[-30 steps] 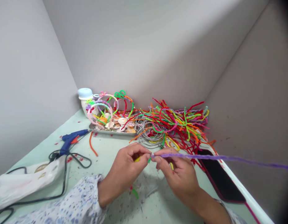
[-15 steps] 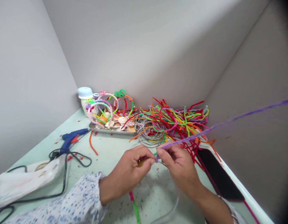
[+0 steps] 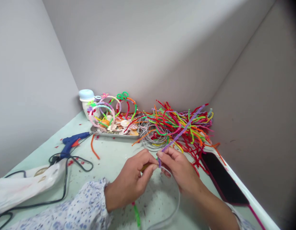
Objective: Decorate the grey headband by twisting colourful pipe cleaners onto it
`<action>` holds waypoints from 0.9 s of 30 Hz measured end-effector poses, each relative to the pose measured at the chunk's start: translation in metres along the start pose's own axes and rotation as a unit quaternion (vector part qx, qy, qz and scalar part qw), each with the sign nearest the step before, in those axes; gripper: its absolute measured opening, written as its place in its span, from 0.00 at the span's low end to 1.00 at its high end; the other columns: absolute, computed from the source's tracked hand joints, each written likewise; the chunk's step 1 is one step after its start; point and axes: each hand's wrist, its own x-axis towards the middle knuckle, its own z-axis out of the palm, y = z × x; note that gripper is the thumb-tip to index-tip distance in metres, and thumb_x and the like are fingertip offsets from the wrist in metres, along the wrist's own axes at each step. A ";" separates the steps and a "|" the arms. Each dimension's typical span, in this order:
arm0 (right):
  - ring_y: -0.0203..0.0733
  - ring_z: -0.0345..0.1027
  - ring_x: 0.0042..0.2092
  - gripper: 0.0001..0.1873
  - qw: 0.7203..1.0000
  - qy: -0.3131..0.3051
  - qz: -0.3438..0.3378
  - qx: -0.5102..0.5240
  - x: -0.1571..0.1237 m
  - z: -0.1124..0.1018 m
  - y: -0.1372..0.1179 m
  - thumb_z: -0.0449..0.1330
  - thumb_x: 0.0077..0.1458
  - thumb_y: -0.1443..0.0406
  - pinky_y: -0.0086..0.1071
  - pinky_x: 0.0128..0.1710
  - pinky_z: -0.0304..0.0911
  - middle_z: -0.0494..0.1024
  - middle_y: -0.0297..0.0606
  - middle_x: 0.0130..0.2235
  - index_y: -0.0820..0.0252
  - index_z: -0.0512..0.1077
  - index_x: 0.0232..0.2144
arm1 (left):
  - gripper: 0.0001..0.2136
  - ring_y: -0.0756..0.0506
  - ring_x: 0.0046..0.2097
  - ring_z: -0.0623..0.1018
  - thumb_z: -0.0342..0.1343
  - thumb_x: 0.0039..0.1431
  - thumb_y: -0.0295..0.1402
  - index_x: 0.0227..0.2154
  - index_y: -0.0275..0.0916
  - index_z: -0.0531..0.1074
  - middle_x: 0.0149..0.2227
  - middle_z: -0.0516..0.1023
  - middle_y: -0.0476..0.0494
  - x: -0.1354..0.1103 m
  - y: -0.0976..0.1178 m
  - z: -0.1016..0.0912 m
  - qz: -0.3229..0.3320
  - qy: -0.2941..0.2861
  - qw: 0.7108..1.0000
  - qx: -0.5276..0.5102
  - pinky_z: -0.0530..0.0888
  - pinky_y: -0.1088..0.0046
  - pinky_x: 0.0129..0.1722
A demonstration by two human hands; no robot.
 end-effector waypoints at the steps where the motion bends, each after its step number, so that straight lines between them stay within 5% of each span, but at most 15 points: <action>1: 0.29 0.55 0.20 0.15 1.000 -0.001 0.021 0.024 0.000 0.001 0.001 0.61 0.52 0.56 0.22 0.18 0.50 0.65 0.27 0.21 0.60 0.65 0.25 | 0.07 0.48 0.34 0.69 0.47 0.63 0.29 0.34 0.37 0.70 0.32 0.70 0.45 -0.001 -0.001 0.000 0.010 0.002 1.000 0.000 0.65 0.73 0.35; 10: 0.25 0.55 0.18 0.14 0.980 -0.041 0.153 0.117 -0.004 0.005 0.000 0.65 0.48 0.58 0.18 0.15 0.47 0.65 0.26 0.20 0.62 0.67 0.27 | 0.06 0.49 0.34 0.68 0.47 0.61 0.23 0.37 0.36 0.68 0.32 0.68 0.44 -0.006 -0.005 0.000 0.111 0.018 0.994 0.005 0.65 0.73 0.34; 19: 0.22 0.54 0.15 0.11 0.938 -0.117 0.236 0.226 -0.008 0.007 0.002 0.65 0.47 0.62 0.18 0.12 0.42 0.68 0.28 0.21 0.64 0.68 0.25 | 0.08 0.48 0.35 0.69 0.46 0.59 0.21 0.39 0.36 0.66 0.32 0.70 0.44 -0.003 -0.005 -0.002 0.160 0.002 0.987 0.015 0.65 0.72 0.35; 27: 0.24 0.56 0.14 0.06 0.916 -0.113 0.283 0.261 -0.008 0.007 -0.005 0.60 0.50 0.66 0.16 0.10 0.42 0.68 0.29 0.20 0.64 0.67 0.26 | 0.09 0.49 0.36 0.69 0.47 0.60 0.21 0.41 0.36 0.67 0.33 0.70 0.43 -0.003 -0.004 -0.002 0.159 0.012 0.987 0.016 0.66 0.73 0.36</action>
